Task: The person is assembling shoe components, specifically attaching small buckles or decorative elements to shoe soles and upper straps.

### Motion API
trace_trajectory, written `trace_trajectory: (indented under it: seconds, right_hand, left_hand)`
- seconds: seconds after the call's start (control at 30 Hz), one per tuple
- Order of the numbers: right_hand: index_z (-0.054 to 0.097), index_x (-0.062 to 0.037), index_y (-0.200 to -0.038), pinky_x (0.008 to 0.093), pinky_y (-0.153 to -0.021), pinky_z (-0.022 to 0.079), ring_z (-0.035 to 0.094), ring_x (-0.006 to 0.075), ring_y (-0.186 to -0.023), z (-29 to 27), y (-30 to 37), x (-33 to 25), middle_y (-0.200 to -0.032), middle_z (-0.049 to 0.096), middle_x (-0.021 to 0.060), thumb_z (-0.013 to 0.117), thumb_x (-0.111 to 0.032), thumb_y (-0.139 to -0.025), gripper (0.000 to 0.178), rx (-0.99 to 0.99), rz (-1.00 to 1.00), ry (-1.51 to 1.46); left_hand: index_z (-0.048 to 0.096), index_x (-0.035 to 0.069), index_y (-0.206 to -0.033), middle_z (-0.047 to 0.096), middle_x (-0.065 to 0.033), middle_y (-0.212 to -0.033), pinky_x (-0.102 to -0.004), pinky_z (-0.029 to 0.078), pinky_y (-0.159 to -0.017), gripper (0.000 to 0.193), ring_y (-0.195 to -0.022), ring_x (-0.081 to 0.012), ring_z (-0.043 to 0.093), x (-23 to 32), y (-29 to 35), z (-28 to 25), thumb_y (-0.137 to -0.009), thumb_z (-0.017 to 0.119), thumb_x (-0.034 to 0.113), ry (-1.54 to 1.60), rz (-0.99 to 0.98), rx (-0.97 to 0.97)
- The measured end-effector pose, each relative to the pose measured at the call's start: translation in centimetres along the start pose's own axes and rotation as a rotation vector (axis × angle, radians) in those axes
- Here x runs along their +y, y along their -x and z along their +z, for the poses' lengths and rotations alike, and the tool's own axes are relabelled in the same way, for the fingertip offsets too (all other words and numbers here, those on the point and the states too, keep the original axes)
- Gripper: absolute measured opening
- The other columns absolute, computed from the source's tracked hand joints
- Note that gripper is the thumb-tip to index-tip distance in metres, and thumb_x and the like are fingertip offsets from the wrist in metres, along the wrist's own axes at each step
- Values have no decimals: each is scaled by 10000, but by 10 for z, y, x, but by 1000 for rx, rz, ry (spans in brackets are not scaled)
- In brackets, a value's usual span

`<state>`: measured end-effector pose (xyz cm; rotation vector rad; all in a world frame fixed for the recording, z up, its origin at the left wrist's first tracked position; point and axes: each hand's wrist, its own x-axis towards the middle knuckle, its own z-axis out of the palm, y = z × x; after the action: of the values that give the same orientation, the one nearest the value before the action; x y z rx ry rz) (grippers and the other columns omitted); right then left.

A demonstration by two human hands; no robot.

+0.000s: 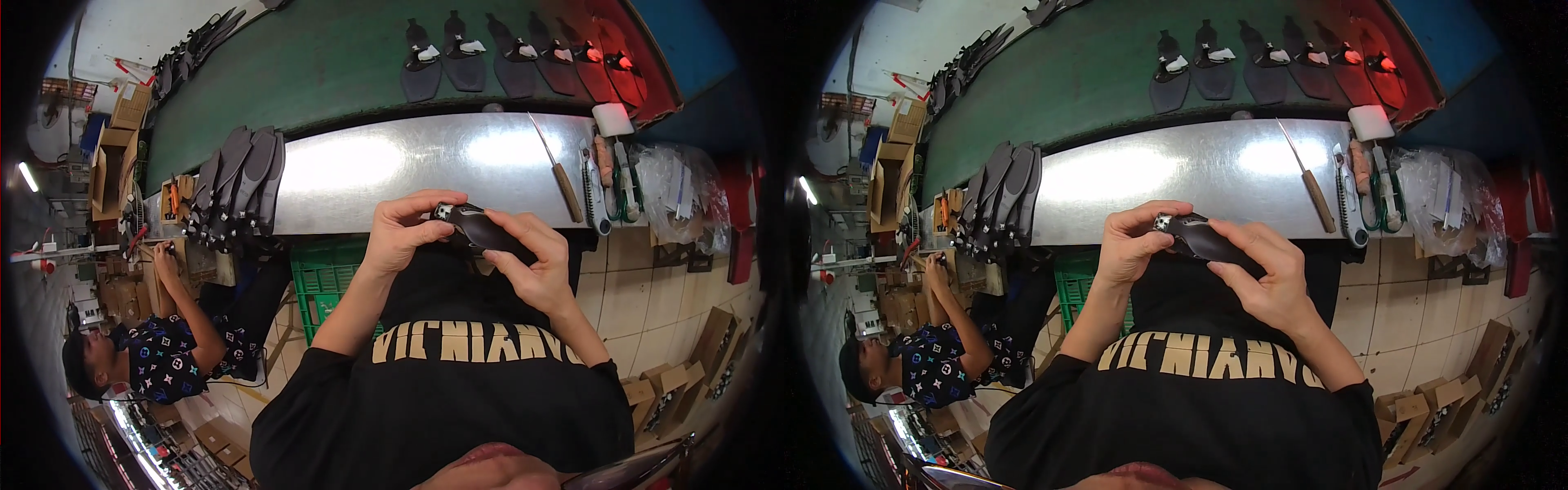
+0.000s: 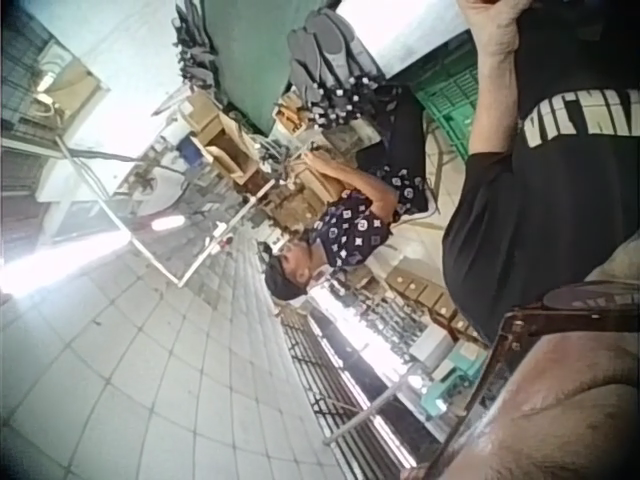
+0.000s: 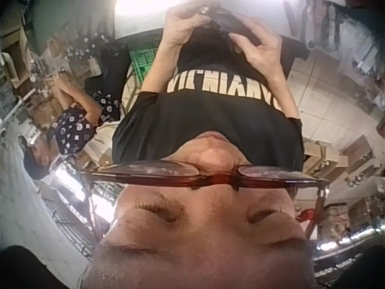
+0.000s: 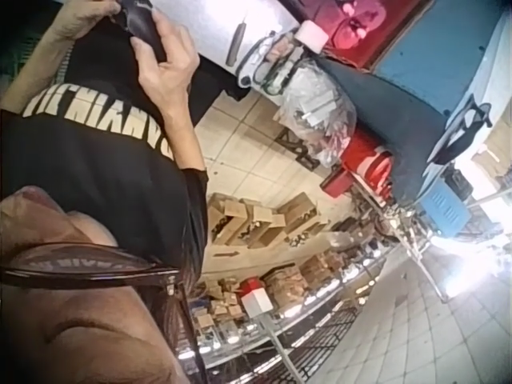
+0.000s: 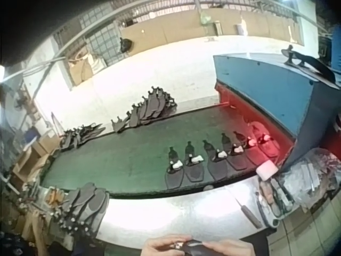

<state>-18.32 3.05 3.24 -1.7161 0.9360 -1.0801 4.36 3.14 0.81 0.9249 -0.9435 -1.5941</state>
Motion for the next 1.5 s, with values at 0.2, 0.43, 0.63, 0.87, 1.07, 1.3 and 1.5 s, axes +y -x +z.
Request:
trace_trajectory:
  seconds: [0.2, 0.43, 0.63, 0.87, 1.07, 1.3, 1.5]
  right_hand:
    - [653, -5, -1171, 296, -686, 509, 656, 240, -777, -5, -5, -4, -902, 665, 142, 727, 12, -740, 438, -47, -27, 59]
    - [654, 4, -1166, 307, -708, 513, 664, 254, -789, -10, -5, -2, -933, 678, 153, 718, 28, -722, 449, -108, -36, 140]
    - [661, 0, -1141, 332, -662, 502, 636, 280, -744, -9, -5, -3, -887, 656, 147, 743, 4, -692, 456, -93, -101, 236]
    - [658, -2, -1131, 347, -669, 507, 636, 285, -760, -4, -3, 0, -895, 652, 147, 748, -8, -691, 449, -87, -84, 288]
    - [683, 9, -968, 307, -692, 507, 667, 229, -783, -2, -2, 16, -880, 668, 120, 697, 18, -734, 235, -81, 94, 64]
    - [699, -55, -900, 354, -638, 490, 626, 268, -732, 4, -1, 20, -817, 620, 78, 722, -57, -741, 161, -92, 30, 232]
    - [696, -85, -920, 360, -655, 483, 613, 262, -779, 2, -1, 27, -852, 583, 67, 744, -72, -722, 205, -182, -63, 337]
  left_hand:
    - [675, -22, -1146, 596, -260, -1252, -287, 570, -817, 376, -1069, -264, 645, -6, -2, -4, -774, 664, -71, -163, 185, -123]
    - [664, -1, -1185, 524, -300, -1334, -320, 539, -901, 408, -1175, -297, 592, -8, -2, -10, -788, 621, -82, -163, 165, -209]
    - [664, -26, -1167, 517, -256, -1365, -322, 539, -923, 391, -1209, -300, 571, -12, -6, -15, -789, 622, -119, -66, 134, -277]
    - [659, -18, -1175, 525, -276, -1341, -317, 577, -861, 377, -1166, -304, 600, -8, -3, -2, -811, 598, -95, -140, 92, -225]
    - [635, 8, -1221, 532, -269, -1335, -298, 616, -752, 379, -1113, -302, 630, -13, 1, 2, -867, 521, -60, -141, -50, -97]
    - [631, 10, -1227, 551, -227, -1334, -278, 612, -758, 388, -1100, -254, 640, -14, 4, 12, -863, 522, -71, -142, -133, 2]
    - [650, -25, -1179, 628, -200, -1234, -242, 604, -698, 393, -986, -203, 679, -24, 4, 9, -800, 578, -98, -120, -186, 70]
